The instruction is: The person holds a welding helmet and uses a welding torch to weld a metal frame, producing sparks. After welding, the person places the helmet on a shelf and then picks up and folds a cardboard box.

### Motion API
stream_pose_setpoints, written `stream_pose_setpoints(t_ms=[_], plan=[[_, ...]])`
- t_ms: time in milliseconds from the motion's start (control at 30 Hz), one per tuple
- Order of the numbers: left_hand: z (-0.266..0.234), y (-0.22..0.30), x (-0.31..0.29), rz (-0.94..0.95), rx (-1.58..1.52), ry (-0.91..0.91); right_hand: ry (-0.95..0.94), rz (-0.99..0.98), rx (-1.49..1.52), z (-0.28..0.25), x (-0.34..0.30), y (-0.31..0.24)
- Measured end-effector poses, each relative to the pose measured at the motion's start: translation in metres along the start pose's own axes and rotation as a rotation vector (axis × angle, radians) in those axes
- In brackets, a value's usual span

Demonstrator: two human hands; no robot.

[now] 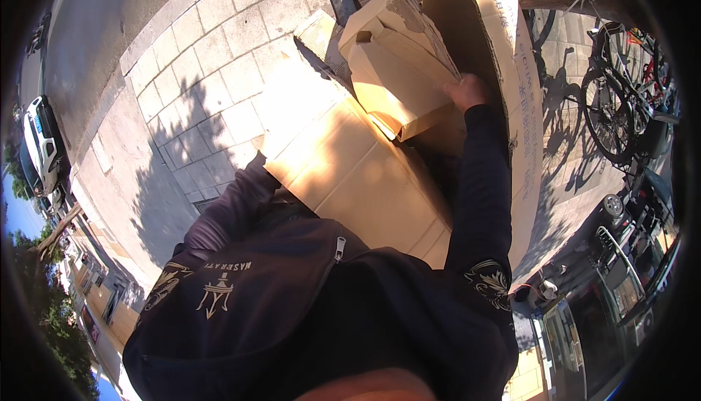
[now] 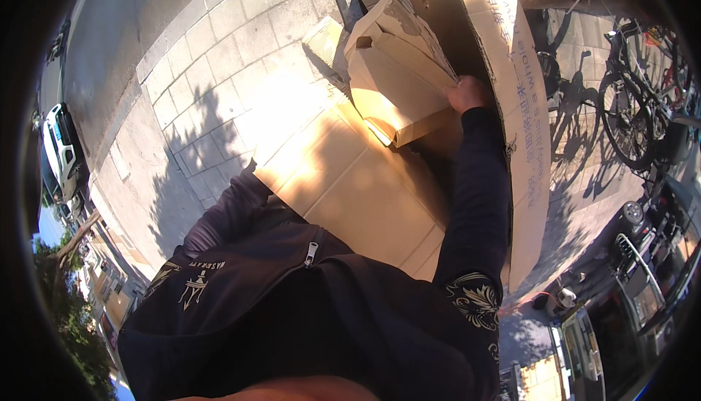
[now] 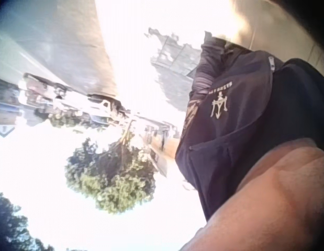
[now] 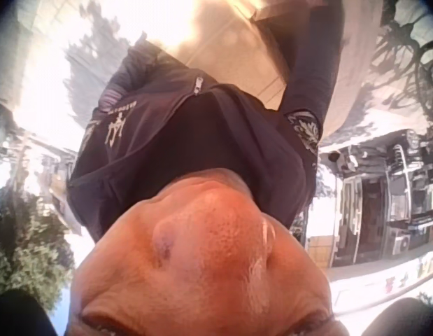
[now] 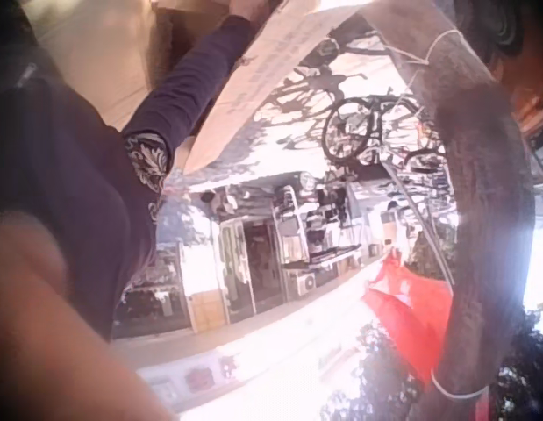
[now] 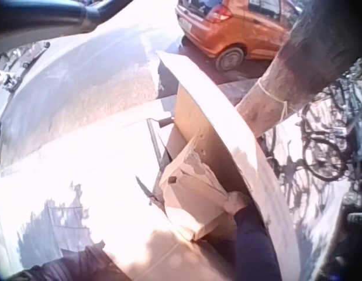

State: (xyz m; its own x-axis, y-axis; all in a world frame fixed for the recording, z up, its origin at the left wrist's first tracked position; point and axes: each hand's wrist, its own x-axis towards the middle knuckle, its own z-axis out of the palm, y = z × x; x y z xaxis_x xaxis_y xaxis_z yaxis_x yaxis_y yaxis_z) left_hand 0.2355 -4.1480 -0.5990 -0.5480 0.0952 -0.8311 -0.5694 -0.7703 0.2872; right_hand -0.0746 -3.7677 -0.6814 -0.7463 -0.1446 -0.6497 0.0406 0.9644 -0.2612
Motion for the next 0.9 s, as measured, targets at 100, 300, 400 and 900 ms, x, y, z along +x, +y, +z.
stream_pose_setpoints(t_ms=[100,300,400,900], plan=[[0.001,0.004,-0.020,0.021,-0.074,0.029,0.109,0.049,0.082,-0.082,-0.054,-0.005],[0.050,0.059,-0.084,-0.064,-0.367,-0.175,0.444,0.006,-0.134,-0.107,-0.179,-0.021],[0.033,0.040,-0.076,-0.013,0.080,-0.199,0.460,-0.010,-0.177,-0.075,-0.189,-0.016],[0.110,0.087,0.029,0.239,0.339,-0.229,0.591,0.147,-0.253,-0.113,-0.182,0.033]])
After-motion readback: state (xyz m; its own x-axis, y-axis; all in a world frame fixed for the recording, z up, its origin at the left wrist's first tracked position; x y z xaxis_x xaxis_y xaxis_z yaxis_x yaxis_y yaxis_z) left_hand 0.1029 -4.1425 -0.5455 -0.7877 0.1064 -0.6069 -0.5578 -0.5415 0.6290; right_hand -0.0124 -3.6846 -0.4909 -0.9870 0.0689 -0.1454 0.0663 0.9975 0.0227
